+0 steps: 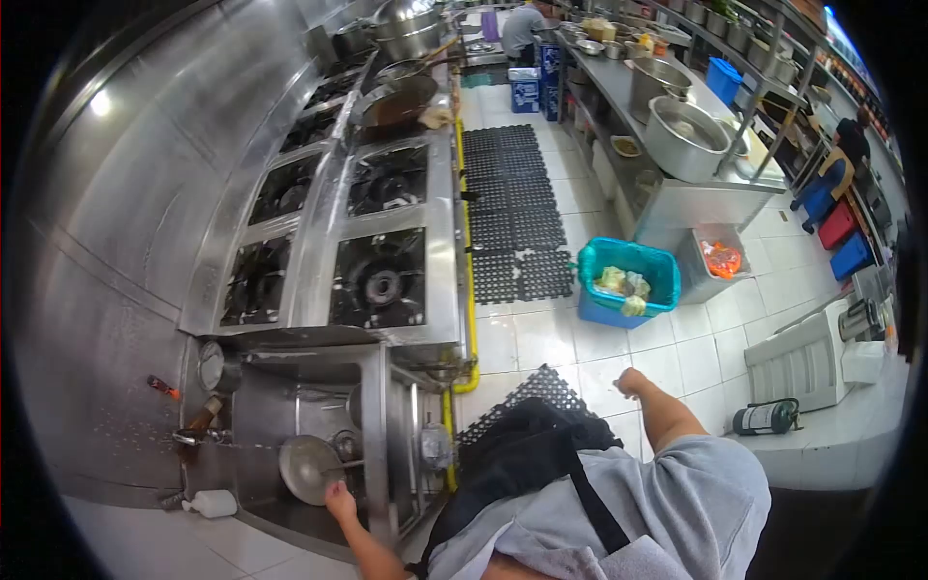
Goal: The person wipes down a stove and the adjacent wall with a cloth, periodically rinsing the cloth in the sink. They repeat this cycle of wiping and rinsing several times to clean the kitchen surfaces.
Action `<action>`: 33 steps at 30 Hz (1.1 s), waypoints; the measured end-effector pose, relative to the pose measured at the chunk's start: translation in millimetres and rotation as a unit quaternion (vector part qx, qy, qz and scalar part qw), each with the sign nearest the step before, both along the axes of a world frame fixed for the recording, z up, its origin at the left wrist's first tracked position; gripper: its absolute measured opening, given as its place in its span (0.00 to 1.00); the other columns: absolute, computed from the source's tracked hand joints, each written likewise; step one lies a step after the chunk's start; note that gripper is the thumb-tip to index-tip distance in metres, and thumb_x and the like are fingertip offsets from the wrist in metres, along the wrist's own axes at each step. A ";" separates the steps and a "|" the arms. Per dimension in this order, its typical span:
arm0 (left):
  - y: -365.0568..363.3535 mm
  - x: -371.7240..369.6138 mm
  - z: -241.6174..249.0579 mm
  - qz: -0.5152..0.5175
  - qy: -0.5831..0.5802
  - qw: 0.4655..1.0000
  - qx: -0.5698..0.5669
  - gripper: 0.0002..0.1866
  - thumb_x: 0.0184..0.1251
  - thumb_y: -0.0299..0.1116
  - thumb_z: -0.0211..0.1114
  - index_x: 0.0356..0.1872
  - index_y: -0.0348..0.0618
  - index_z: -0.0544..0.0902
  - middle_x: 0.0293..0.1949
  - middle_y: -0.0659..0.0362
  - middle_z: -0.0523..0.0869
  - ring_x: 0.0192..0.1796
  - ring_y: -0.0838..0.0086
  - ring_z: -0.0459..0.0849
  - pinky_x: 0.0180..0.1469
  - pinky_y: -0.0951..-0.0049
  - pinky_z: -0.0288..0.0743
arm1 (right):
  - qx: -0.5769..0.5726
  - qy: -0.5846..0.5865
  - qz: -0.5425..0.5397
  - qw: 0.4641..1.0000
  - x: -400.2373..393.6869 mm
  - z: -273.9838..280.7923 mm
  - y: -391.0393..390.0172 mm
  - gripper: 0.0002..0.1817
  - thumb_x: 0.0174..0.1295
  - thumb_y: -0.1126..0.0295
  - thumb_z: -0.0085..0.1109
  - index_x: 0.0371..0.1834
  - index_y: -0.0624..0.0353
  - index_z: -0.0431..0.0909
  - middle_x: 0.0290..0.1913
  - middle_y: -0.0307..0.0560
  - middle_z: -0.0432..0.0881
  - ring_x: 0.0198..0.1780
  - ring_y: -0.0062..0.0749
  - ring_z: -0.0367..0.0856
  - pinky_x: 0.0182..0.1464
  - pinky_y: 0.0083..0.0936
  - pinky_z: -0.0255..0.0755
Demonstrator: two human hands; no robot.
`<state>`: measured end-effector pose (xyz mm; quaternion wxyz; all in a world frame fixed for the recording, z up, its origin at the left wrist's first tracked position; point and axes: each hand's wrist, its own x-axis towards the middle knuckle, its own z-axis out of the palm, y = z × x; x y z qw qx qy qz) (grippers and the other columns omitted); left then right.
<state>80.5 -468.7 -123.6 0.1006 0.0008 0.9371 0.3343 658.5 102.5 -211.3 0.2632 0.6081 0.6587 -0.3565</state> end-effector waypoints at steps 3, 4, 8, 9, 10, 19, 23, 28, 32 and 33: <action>56.5 50.4 9.8 -0.043 0.049 0.996 0.061 0.20 0.73 0.40 0.62 0.51 0.30 0.81 0.46 0.46 0.87 0.48 0.59 0.86 0.53 0.63 0.77 | 0.067 0.078 0.137 0.985 23.5 -5.2 10.7 0.23 0.65 0.52 0.56 0.45 0.62 0.85 0.45 0.60 0.86 0.42 0.49 0.85 0.47 0.39 0.80; 71.7 62.6 7.3 -0.048 0.067 0.995 0.047 0.22 0.74 0.45 0.59 0.52 0.32 0.81 0.45 0.45 0.87 0.49 0.56 0.85 0.55 0.61 0.76 | 0.095 0.102 0.137 0.981 34.3 -0.2 12.5 0.23 0.64 0.52 0.57 0.49 0.61 0.85 0.53 0.61 0.84 0.52 0.52 0.84 0.56 0.40 0.77; 125.1 123.1 38.9 -0.034 0.117 0.978 -0.169 0.33 0.70 0.62 0.55 0.60 0.42 0.78 0.53 0.44 0.82 0.59 0.48 0.78 0.62 0.52 0.70 | 0.122 0.186 0.022 0.975 96.5 18.6 21.7 0.22 0.65 0.52 0.58 0.48 0.61 0.84 0.43 0.58 0.87 0.37 0.43 0.89 0.48 0.36 0.80; 128.7 132.9 43.2 -0.025 0.142 0.955 -0.260 0.36 0.67 0.65 0.57 0.62 0.44 0.76 0.57 0.45 0.80 0.62 0.48 0.76 0.63 0.50 0.69 | 0.099 0.214 -0.057 0.970 121.0 19.0 21.8 0.22 0.65 0.54 0.59 0.49 0.63 0.83 0.40 0.57 0.88 0.34 0.39 0.88 0.43 0.35 0.81; 125.6 130.4 43.0 -0.016 0.112 0.960 -0.255 0.41 0.62 0.67 0.60 0.66 0.45 0.72 0.62 0.45 0.76 0.65 0.48 0.73 0.65 0.50 0.67 | 0.073 0.241 -0.136 0.958 149.0 9.7 20.3 0.22 0.65 0.55 0.59 0.49 0.65 0.83 0.37 0.55 0.88 0.30 0.35 0.88 0.38 0.35 0.81; 150.7 132.7 78.2 0.013 -0.034 0.955 -0.294 0.48 0.56 0.73 0.59 0.70 0.48 0.69 0.67 0.45 0.72 0.70 0.50 0.69 0.70 0.49 0.61 | -0.081 0.096 -0.455 0.882 389.2 -110.5 -49.5 0.23 0.73 0.56 0.48 0.61 0.61 0.68 0.51 0.60 0.83 0.41 0.57 0.86 0.41 0.58 0.79; 171.9 143.1 76.5 0.036 -0.043 0.933 -0.356 0.53 0.57 0.75 0.56 0.74 0.45 0.62 0.71 0.43 0.67 0.75 0.51 0.62 0.73 0.48 0.56 | -0.185 0.047 -0.425 0.885 366.7 -93.8 -81.2 0.13 0.72 0.67 0.52 0.48 0.68 0.77 0.43 0.57 0.85 0.33 0.48 0.88 0.26 0.45 0.83; 190.9 144.8 66.7 0.068 -0.020 0.920 -0.386 0.53 0.62 0.76 0.51 0.75 0.41 0.59 0.71 0.42 0.66 0.75 0.51 0.61 0.73 0.47 0.54 | -0.155 0.095 -0.170 0.969 290.0 -91.3 -32.1 0.18 0.73 0.59 0.51 0.48 0.67 0.78 0.44 0.52 0.85 0.35 0.41 0.87 0.28 0.36 0.81; 196.0 139.9 51.9 0.081 0.020 0.893 -0.443 0.48 0.66 0.73 0.48 0.73 0.42 0.63 0.66 0.44 0.71 0.69 0.52 0.67 0.69 0.47 0.58 | -0.044 0.196 -0.122 0.972 203.0 -53.3 35.9 0.20 0.68 0.59 0.55 0.48 0.68 0.79 0.38 0.53 0.87 0.31 0.37 0.87 0.28 0.31 0.80; 195.9 137.7 48.1 0.077 0.045 0.884 -0.459 0.47 0.66 0.72 0.48 0.72 0.42 0.64 0.64 0.44 0.72 0.67 0.52 0.69 0.68 0.47 0.59 | -0.059 0.183 -0.199 0.961 177.6 -42.2 58.1 0.20 0.67 0.59 0.56 0.48 0.68 0.80 0.37 0.52 0.87 0.31 0.36 0.87 0.27 0.29 0.80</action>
